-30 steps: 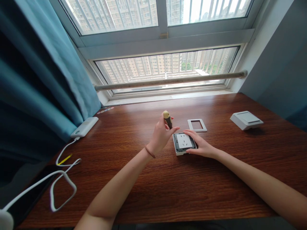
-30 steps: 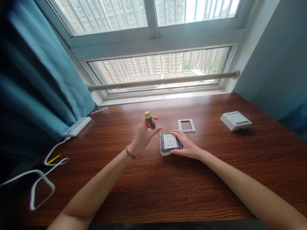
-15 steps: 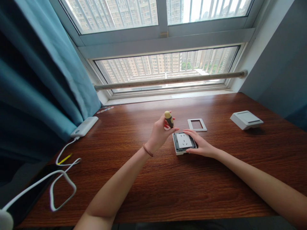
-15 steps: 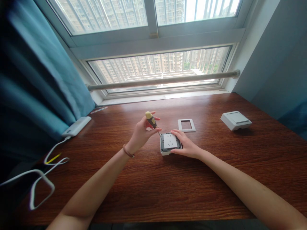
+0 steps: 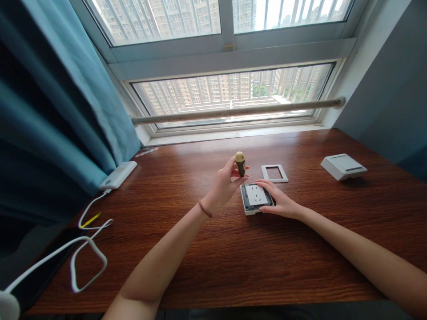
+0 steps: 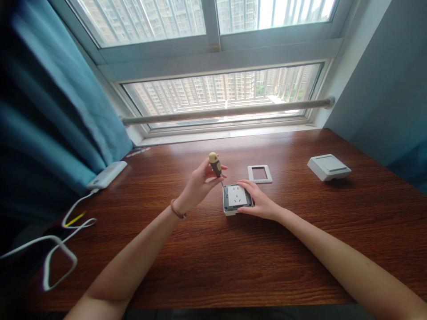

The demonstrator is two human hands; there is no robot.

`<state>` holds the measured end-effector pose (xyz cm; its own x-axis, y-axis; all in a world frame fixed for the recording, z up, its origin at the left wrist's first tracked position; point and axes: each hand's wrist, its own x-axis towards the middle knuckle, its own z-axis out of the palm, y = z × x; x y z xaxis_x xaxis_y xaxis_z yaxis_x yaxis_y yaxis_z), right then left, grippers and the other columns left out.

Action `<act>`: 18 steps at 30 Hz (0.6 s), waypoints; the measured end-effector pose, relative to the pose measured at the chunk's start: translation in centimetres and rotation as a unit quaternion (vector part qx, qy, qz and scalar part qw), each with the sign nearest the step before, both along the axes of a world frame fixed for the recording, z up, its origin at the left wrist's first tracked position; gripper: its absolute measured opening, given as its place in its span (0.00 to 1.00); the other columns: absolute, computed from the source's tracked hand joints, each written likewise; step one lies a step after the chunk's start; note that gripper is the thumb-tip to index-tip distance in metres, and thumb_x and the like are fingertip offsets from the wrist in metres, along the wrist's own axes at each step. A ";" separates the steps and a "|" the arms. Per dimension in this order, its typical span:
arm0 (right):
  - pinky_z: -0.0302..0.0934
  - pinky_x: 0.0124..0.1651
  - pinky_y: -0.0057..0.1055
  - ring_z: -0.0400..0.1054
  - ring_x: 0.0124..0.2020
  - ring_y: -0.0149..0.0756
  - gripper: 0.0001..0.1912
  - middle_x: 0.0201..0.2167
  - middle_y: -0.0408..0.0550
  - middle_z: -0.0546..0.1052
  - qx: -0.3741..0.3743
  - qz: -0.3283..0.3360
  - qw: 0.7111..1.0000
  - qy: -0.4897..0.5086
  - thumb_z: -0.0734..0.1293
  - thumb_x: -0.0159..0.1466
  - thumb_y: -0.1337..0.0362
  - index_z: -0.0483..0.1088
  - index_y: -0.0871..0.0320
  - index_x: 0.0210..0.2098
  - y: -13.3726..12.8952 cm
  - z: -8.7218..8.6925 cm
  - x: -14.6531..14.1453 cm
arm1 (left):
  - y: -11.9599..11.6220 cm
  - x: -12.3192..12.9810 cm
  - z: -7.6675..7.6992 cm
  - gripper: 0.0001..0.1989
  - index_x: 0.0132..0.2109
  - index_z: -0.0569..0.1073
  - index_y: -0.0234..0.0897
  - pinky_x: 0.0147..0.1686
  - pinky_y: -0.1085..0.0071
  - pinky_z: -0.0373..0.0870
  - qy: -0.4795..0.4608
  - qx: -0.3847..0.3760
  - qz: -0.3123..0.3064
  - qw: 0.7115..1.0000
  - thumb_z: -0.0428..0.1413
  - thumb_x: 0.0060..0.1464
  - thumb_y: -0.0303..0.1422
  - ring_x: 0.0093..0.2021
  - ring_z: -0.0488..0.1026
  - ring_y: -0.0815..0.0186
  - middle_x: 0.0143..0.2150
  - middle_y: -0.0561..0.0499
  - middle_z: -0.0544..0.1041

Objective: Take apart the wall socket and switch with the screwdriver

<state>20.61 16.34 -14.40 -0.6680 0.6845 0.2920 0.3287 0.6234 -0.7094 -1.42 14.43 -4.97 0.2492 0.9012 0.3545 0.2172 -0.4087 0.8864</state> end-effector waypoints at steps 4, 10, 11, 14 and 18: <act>0.45 0.62 0.47 0.48 0.61 0.49 0.41 0.60 0.55 0.54 -0.002 -0.001 1.000 -0.003 0.69 0.53 0.52 0.50 0.53 0.61 0.0 0.0 0.0 | 0.1 0.3 -0.5 0.24 0.49 0.62 0.38 0.37 0.65 0.69 0.062 0.054 0.097 0.992 0.61 0.46 0.29 0.34 0.72 0.65 0.42 0.46 0.75; 0.44 0.63 0.45 0.48 0.62 0.48 0.40 0.60 0.55 0.54 0.002 -0.002 1.000 -0.002 0.69 0.53 0.52 0.50 0.53 0.60 0.0 0.1 0.0 | -0.2 0.5 0.1 0.15 0.49 0.61 0.35 0.49 0.62 0.66 -0.067 -0.028 -0.053 0.996 0.53 0.54 0.25 0.49 0.70 0.61 0.47 0.42 0.72; 0.44 0.63 0.45 0.48 0.62 0.48 0.40 0.60 0.55 0.54 0.003 -0.002 1.000 -0.003 0.69 0.53 0.52 0.50 0.53 0.60 0.0 0.1 0.0 | -0.3 0.4 0.3 0.15 0.48 0.61 0.34 0.49 0.62 0.67 -0.078 -0.039 -0.063 0.994 0.52 0.54 0.25 0.49 0.70 0.61 0.46 0.41 0.72; 0.45 0.63 0.46 0.48 0.61 0.48 0.40 0.60 0.56 0.54 0.006 -0.002 1.000 -0.005 0.69 0.53 0.53 0.50 0.54 0.60 0.0 0.0 0.0 | -0.1 0.2 0.2 0.18 0.49 0.62 0.33 0.46 0.63 0.69 -0.073 -0.039 -0.042 0.996 0.56 0.51 0.27 0.44 0.73 0.62 0.42 0.43 0.74; 0.45 0.62 0.45 0.48 0.61 0.48 0.41 0.60 0.56 0.54 0.010 0.001 1.000 -0.008 0.70 0.53 0.53 0.50 0.55 0.60 0.1 -0.1 0.0 | 0.2 -0.1 -0.5 0.26 0.50 0.65 0.34 0.39 0.67 0.69 0.035 0.032 0.086 0.995 0.63 0.43 0.33 0.35 0.72 0.65 0.33 0.50 0.73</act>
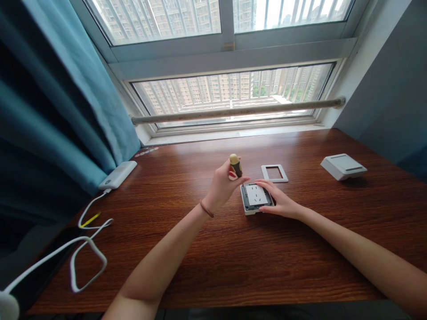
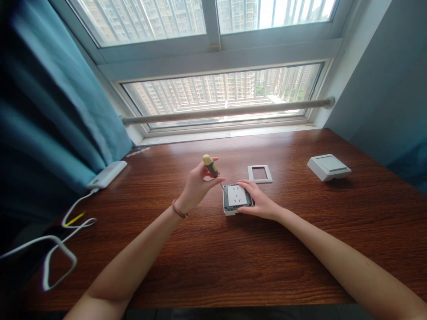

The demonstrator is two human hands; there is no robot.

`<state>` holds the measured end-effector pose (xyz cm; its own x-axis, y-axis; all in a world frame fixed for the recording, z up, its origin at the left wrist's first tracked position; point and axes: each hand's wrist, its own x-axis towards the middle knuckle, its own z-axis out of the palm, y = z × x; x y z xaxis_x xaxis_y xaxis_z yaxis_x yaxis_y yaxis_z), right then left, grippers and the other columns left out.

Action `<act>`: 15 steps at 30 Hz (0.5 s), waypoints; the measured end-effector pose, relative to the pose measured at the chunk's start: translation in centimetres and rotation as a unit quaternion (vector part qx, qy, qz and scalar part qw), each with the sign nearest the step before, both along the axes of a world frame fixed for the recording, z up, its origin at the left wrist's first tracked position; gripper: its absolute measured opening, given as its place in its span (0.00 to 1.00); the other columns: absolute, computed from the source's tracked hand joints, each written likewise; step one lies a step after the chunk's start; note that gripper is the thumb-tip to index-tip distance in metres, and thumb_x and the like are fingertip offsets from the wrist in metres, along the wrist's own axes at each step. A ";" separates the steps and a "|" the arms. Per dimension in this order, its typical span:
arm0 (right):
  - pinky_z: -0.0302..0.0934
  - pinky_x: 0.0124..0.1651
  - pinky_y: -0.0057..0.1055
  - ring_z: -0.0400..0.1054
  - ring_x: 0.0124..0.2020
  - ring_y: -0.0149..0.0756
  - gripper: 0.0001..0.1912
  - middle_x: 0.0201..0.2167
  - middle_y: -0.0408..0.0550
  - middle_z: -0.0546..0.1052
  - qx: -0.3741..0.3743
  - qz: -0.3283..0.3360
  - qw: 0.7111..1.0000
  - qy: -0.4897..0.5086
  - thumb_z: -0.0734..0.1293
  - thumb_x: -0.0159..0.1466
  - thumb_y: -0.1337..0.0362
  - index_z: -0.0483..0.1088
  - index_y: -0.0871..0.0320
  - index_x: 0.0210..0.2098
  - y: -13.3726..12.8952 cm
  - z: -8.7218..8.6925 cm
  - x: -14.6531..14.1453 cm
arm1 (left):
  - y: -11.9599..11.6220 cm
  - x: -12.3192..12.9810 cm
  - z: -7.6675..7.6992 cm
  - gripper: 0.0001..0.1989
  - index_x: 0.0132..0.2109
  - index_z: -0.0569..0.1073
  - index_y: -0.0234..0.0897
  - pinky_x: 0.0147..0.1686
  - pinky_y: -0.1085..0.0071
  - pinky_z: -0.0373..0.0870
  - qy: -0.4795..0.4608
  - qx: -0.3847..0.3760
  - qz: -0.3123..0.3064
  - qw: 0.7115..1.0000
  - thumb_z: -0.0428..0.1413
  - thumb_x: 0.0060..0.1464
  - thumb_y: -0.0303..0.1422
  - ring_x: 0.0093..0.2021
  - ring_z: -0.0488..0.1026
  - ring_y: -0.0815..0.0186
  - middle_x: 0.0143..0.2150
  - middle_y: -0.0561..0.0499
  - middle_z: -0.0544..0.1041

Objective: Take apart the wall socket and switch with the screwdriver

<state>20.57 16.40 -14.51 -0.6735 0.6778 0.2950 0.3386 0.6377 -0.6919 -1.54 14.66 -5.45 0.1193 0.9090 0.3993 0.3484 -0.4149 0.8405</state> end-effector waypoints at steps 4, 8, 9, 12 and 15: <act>0.45 0.63 0.45 0.48 0.61 0.47 0.41 0.60 0.56 0.54 0.000 -0.001 1.000 0.000 0.70 0.53 0.53 0.50 0.54 0.60 0.0 0.0 0.1 | -0.2 0.1 0.1 0.26 0.53 0.61 0.37 0.45 0.64 0.68 0.000 0.002 -0.037 0.999 0.60 0.48 0.31 0.44 0.71 0.62 0.43 0.45 0.72; 0.45 0.63 0.45 0.48 0.61 0.47 0.40 0.60 0.55 0.54 -0.002 -0.004 1.000 0.000 0.70 0.53 0.53 0.50 0.54 0.60 0.0 0.0 0.1 | -0.7 0.2 0.9 0.21 0.54 0.58 0.37 0.52 0.61 0.65 -0.080 -0.058 -0.171 0.980 0.52 0.53 0.25 0.55 0.65 0.59 0.52 0.41 0.68; 0.45 0.63 0.45 0.48 0.61 0.47 0.40 0.60 0.55 0.54 -0.003 -0.004 1.000 -0.001 0.70 0.53 0.53 0.50 0.54 0.60 0.0 0.0 0.1 | -0.7 0.2 1.1 0.20 0.53 0.59 0.36 0.51 0.61 0.66 -0.090 -0.065 -0.181 0.977 0.52 0.54 0.24 0.55 0.66 0.59 0.52 0.41 0.68; 0.45 0.63 0.45 0.48 0.61 0.47 0.40 0.60 0.55 0.54 -0.002 -0.004 1.000 -0.002 0.70 0.53 0.53 0.50 0.54 0.60 0.0 0.0 0.0 | -0.6 0.1 1.2 0.20 0.53 0.59 0.35 0.46 0.62 0.69 -0.096 -0.070 -0.163 0.980 0.51 0.53 0.24 0.48 0.71 0.61 0.48 0.41 0.71; 0.45 0.63 0.45 0.48 0.62 0.47 0.40 0.60 0.56 0.54 -0.002 -0.004 1.000 -0.002 0.70 0.53 0.53 0.50 0.54 0.60 0.0 0.0 0.0 | -0.3 0.1 0.9 0.26 0.55 0.58 0.36 0.39 0.66 0.71 -0.053 -0.044 -0.090 0.994 0.57 0.49 0.27 0.40 0.73 0.64 0.46 0.43 0.72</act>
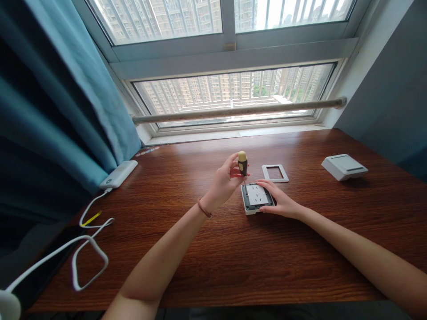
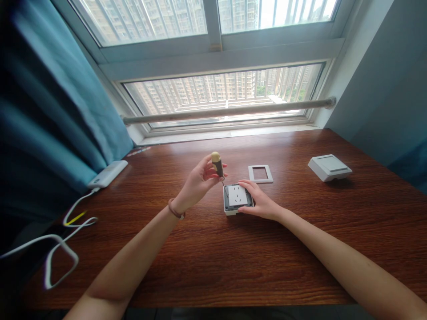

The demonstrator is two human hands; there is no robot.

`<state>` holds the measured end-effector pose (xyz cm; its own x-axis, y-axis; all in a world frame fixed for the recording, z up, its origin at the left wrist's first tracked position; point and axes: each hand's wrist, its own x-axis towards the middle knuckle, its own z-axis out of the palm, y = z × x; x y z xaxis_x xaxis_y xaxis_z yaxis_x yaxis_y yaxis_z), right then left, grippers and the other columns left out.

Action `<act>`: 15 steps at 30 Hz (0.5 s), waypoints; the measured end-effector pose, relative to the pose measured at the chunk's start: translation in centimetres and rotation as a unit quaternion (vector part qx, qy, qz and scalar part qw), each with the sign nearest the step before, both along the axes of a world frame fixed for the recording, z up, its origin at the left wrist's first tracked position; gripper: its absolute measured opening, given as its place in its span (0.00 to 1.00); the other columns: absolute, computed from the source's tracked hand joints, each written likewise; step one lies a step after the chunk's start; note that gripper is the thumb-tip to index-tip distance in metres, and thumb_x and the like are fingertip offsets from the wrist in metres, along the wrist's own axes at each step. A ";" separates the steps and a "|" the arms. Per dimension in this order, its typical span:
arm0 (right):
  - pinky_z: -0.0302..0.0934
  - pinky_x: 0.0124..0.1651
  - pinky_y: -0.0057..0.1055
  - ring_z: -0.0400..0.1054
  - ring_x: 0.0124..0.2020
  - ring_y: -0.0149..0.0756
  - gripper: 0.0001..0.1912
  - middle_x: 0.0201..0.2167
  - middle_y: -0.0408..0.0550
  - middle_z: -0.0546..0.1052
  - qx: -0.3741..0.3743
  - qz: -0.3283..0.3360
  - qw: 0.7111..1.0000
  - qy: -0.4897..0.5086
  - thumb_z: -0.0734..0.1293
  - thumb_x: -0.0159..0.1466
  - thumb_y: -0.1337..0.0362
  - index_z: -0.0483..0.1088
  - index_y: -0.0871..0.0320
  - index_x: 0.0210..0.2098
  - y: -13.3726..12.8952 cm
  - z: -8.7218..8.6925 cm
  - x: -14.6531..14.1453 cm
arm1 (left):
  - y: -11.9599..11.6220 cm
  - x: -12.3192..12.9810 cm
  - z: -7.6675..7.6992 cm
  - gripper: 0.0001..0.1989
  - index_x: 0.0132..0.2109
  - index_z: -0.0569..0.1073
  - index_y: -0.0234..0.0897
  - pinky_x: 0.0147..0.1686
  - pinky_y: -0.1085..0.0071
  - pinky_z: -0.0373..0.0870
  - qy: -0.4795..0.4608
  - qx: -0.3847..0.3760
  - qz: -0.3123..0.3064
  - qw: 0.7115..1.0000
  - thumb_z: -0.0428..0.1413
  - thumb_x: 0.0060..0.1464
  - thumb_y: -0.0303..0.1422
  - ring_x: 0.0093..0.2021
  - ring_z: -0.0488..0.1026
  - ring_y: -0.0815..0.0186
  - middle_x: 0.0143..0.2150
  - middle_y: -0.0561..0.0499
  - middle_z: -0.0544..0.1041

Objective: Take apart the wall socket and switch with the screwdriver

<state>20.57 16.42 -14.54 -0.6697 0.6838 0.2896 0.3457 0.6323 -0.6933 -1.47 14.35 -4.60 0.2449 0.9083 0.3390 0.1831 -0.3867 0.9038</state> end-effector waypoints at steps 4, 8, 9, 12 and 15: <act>0.45 0.63 0.44 0.48 0.62 0.46 0.41 0.60 0.55 0.54 0.000 -0.001 1.000 -0.001 0.70 0.53 0.54 0.50 0.54 0.60 -0.1 0.0 0.0 | 0.2 0.0 -0.6 0.33 0.54 0.60 0.37 0.34 0.68 0.70 0.091 0.056 0.112 0.988 0.64 0.42 0.31 0.34 0.71 0.66 0.43 0.46 0.74; 0.45 0.62 0.44 0.48 0.62 0.47 0.41 0.60 0.55 0.54 -0.001 -0.002 1.000 0.001 0.70 0.53 0.53 0.50 0.54 0.60 -0.1 0.0 0.0 | 0.0 0.0 -0.4 0.29 0.55 0.57 0.38 0.43 0.63 0.70 0.017 0.016 0.005 1.000 0.59 0.48 0.28 0.44 0.72 0.63 0.49 0.42 0.70; 0.45 0.62 0.45 0.48 0.61 0.48 0.41 0.60 0.55 0.54 -0.001 -0.002 1.000 0.003 0.70 0.53 0.53 0.50 0.54 0.60 -0.1 0.0 0.0 | -0.1 -0.1 -0.2 0.27 0.56 0.56 0.37 0.45 0.62 0.70 -0.010 0.000 -0.034 0.999 0.56 0.50 0.26 0.46 0.71 0.62 0.50 0.41 0.69; 0.45 0.62 0.46 0.48 0.61 0.48 0.40 0.60 0.55 0.54 -0.004 0.000 1.000 0.005 0.70 0.53 0.53 0.50 0.53 0.60 0.0 0.1 0.0 | -0.3 -0.2 0.3 0.23 0.56 0.56 0.37 0.47 0.61 0.69 -0.044 -0.026 -0.100 0.994 0.51 0.54 0.24 0.48 0.71 0.61 0.51 0.40 0.68; 0.45 0.62 0.45 0.48 0.61 0.48 0.40 0.60 0.55 0.54 -0.005 0.000 1.000 0.003 0.69 0.53 0.53 0.50 0.53 0.60 -0.1 0.1 0.0 | -0.3 -0.2 0.4 0.21 0.55 0.58 0.36 0.45 0.63 0.70 -0.023 -0.019 -0.090 0.995 0.52 0.54 0.25 0.45 0.73 0.62 0.51 0.40 0.69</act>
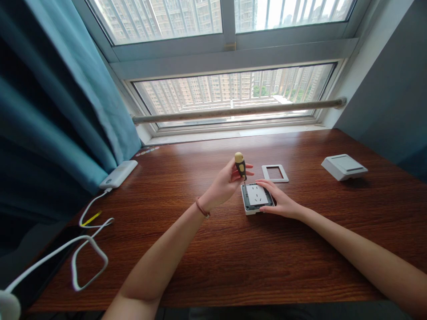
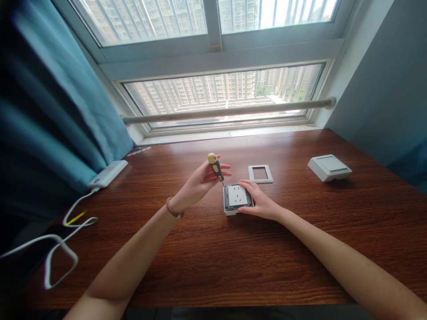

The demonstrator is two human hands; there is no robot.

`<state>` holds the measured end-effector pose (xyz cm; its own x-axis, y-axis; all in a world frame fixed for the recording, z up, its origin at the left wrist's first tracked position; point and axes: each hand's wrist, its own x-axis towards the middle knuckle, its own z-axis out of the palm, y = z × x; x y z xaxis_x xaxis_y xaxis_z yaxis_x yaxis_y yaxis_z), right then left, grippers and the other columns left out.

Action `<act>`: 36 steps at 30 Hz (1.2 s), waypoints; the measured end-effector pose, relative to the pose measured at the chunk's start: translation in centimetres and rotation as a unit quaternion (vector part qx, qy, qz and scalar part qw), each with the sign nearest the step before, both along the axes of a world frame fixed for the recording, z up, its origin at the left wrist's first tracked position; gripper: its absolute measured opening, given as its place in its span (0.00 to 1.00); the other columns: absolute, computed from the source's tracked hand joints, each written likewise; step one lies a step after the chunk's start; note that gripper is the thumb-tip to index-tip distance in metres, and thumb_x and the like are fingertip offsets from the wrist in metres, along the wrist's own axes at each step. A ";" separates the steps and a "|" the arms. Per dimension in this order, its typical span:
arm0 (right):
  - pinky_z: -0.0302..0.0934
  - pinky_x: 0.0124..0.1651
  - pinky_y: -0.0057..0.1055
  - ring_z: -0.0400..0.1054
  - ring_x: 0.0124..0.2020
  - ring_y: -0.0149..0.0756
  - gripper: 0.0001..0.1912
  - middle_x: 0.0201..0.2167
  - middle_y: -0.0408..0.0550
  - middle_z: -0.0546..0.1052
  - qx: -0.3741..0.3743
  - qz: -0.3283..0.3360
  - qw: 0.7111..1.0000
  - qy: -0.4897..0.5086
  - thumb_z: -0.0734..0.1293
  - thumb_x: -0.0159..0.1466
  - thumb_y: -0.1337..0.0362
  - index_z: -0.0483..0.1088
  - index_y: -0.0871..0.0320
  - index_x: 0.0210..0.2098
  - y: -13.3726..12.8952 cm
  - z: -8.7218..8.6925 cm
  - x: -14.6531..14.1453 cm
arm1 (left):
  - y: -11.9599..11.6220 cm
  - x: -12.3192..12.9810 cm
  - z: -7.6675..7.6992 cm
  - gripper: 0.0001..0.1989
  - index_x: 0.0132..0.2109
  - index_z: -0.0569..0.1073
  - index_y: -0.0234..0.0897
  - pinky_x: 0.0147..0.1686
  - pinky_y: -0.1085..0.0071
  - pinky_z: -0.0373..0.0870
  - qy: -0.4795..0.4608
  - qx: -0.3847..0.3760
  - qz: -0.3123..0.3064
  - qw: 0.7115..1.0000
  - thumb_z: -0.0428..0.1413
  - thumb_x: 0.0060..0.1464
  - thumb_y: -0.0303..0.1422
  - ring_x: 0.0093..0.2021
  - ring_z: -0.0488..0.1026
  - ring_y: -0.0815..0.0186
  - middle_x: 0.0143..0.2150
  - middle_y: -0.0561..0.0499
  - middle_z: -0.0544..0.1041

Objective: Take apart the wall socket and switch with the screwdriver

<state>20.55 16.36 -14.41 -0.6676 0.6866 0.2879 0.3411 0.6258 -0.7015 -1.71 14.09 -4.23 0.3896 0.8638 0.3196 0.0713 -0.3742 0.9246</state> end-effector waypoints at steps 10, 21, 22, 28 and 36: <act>0.45 0.63 0.44 0.48 0.61 0.47 0.40 0.60 0.55 0.54 -0.003 0.002 1.000 0.003 0.70 0.53 0.53 0.50 0.53 0.60 -0.1 0.1 0.0 | 0.1 0.3 -0.8 0.25 0.53 0.59 0.37 0.42 0.64 0.70 0.113 0.091 0.111 0.983 0.58 0.49 0.28 0.43 0.71 0.63 0.48 0.43 0.71; 0.45 0.62 0.46 0.49 0.61 0.49 0.40 0.60 0.56 0.54 0.000 0.002 1.000 0.004 0.69 0.53 0.52 0.50 0.54 0.60 -0.1 0.1 0.0 | 0.6 -0.2 -0.6 0.28 0.54 0.60 0.35 0.36 0.69 0.70 0.060 0.034 0.131 0.989 0.61 0.46 0.30 0.37 0.73 0.65 0.42 0.44 0.75; 0.45 0.62 0.46 0.49 0.61 0.49 0.40 0.60 0.56 0.54 0.000 0.002 1.000 0.005 0.69 0.53 0.52 0.50 0.54 0.60 -0.1 0.1 0.0 | 0.7 -0.2 -0.7 0.29 0.53 0.61 0.35 0.34 0.70 0.70 0.083 0.049 0.161 0.982 0.62 0.44 0.32 0.36 0.73 0.65 0.42 0.45 0.75; 0.45 0.62 0.45 0.48 0.61 0.47 0.41 0.60 0.56 0.54 0.000 0.001 1.000 0.001 0.70 0.53 0.53 0.50 0.54 0.60 0.0 0.0 0.0 | 0.5 -0.2 -0.6 0.23 0.51 0.62 0.34 0.43 0.64 0.69 0.048 0.019 0.090 0.995 0.59 0.49 0.30 0.45 0.72 0.62 0.45 0.42 0.73; 0.45 0.62 0.46 0.49 0.61 0.48 0.40 0.60 0.56 0.54 0.002 0.000 1.000 0.001 0.69 0.53 0.53 0.50 0.54 0.60 -0.1 0.1 0.0 | 0.1 -0.4 0.3 0.20 0.54 0.60 0.32 0.42 0.63 0.72 -0.013 -0.032 0.004 0.999 0.52 0.54 0.24 0.42 0.75 0.62 0.49 0.39 0.71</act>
